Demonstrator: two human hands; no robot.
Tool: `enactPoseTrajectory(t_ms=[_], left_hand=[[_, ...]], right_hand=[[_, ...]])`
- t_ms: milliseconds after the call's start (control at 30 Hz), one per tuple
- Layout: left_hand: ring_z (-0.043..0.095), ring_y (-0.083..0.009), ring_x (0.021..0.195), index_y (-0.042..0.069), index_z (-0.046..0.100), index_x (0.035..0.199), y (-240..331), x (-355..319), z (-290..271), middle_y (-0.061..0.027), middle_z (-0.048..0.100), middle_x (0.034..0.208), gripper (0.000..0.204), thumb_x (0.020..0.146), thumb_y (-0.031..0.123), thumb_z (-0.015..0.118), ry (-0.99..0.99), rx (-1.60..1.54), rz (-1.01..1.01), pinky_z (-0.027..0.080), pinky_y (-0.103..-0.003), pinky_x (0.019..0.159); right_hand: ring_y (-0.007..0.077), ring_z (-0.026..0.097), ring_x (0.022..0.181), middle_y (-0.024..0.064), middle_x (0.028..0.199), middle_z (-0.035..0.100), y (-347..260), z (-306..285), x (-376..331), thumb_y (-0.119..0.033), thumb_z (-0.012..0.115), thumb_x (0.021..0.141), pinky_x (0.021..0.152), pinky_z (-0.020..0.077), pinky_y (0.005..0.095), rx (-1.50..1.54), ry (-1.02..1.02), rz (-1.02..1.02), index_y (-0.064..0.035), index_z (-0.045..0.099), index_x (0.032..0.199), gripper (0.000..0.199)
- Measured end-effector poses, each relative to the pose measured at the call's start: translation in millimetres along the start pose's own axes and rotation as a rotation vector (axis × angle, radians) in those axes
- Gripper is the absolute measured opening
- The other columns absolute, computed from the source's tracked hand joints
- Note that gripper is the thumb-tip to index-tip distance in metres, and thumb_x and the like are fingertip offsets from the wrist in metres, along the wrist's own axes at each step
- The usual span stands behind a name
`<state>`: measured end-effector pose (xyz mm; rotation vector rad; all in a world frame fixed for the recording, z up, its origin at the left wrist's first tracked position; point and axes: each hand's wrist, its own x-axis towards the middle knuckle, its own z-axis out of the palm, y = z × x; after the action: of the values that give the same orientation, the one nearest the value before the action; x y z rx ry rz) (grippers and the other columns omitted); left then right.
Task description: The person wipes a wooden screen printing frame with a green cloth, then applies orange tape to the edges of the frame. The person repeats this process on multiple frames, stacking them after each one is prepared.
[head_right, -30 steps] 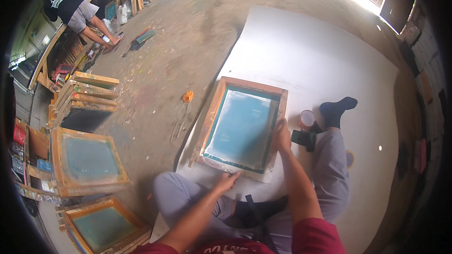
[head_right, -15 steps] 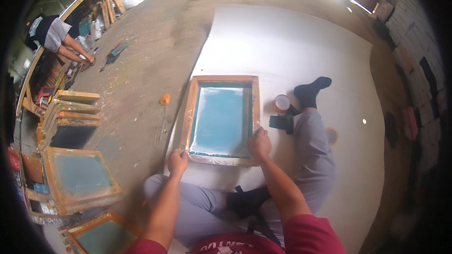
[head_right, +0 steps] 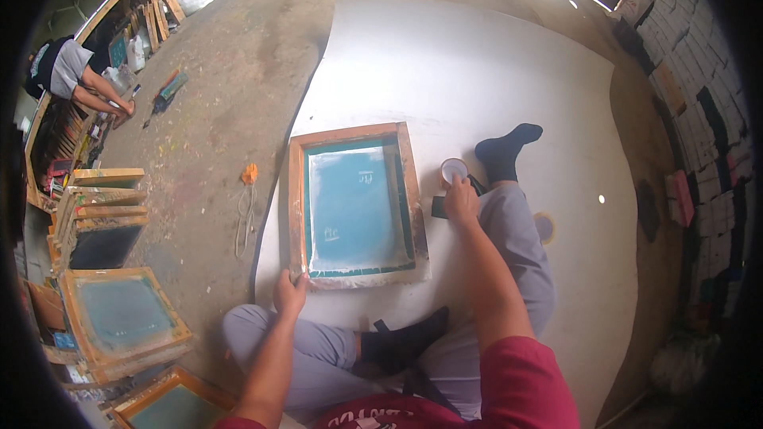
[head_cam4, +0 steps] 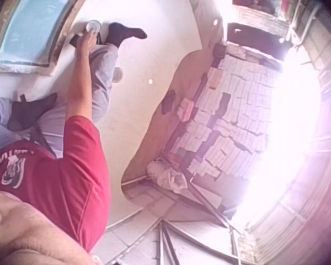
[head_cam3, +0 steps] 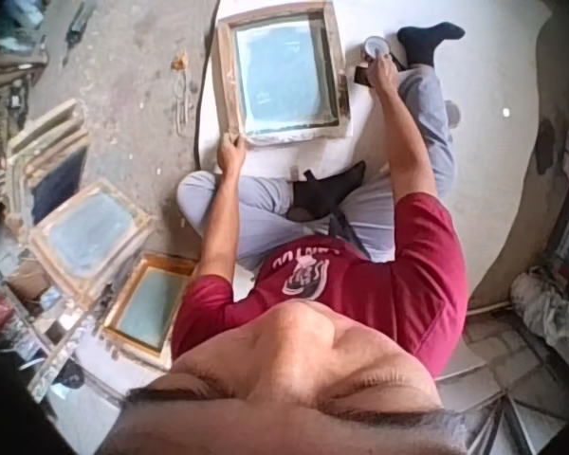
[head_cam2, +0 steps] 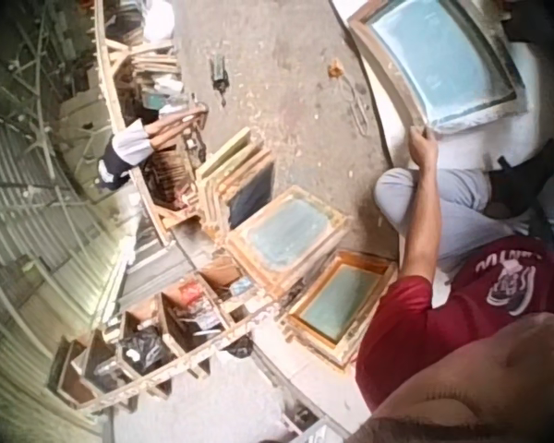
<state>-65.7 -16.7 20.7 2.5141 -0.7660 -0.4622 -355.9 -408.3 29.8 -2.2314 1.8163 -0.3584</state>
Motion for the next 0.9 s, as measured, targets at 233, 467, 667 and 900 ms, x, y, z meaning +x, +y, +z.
enactPoseTrajectory(t_ms=[233, 467, 667, 900], left_hand=[[0.069, -0.0428, 0.091, 0.002, 0.069, 0.116, -9, 21, 4, -0.0201, 0.073, 0.103, 0.045, 0.097, 0.042, 0.075, 0.367, -0.170, 0.137, 0.054, -0.052, 0.081], [0.063, -0.0233, 0.124, 0.000, 0.060, 0.141, 132, 21, -57, -0.0177, 0.067, 0.136, 0.051, 0.107, 0.036, 0.066, -0.168, -1.057, 0.163, 0.049, -0.036, 0.107], [0.060, -0.0250, 0.129, 0.000, 0.054, 0.149, 200, -4, -99, -0.0171, 0.063, 0.139, 0.079, 0.109, 0.067, 0.041, -0.280, -1.137, 0.562, 0.045, -0.038, 0.110], [0.060, -0.0084, 0.071, -0.002, 0.072, 0.121, 191, -29, -112, -0.0052, 0.071, 0.089, 0.055, 0.114, 0.047, 0.047, 0.037, -1.103, 0.492, 0.051, -0.026, 0.067]], right_hand=[[0.0345, 0.075, 0.093, 0.0197, 0.098, 0.073, 5, -7, 3, -0.012, 0.073, 0.093, 0.081, 0.0567, 0.0445, 0.413, 0.066, -0.140, -0.0041, 0.076, 0.106, 0.016], [0.0094, 0.061, 0.083, 0.0015, 0.093, 0.068, -81, -104, -96, -0.023, 0.070, 0.106, 0.078, 0.0527, 0.0290, 1.240, -0.615, -0.322, 0.0006, 0.072, 0.117, 0.027], [0.0109, 0.064, 0.080, 0.0035, 0.092, 0.070, -134, -148, -162, -0.023, 0.066, 0.107, 0.075, 0.0535, 0.0284, 1.455, -0.819, -0.398, -0.0006, 0.070, 0.115, 0.024], [0.0079, 0.054, 0.064, 0.0004, 0.079, 0.061, -160, -175, -197, -0.016, 0.081, 0.096, 0.056, 0.0422, 0.0253, 1.127, -0.251, -0.385, 0.0014, 0.070, 0.113, 0.027]])
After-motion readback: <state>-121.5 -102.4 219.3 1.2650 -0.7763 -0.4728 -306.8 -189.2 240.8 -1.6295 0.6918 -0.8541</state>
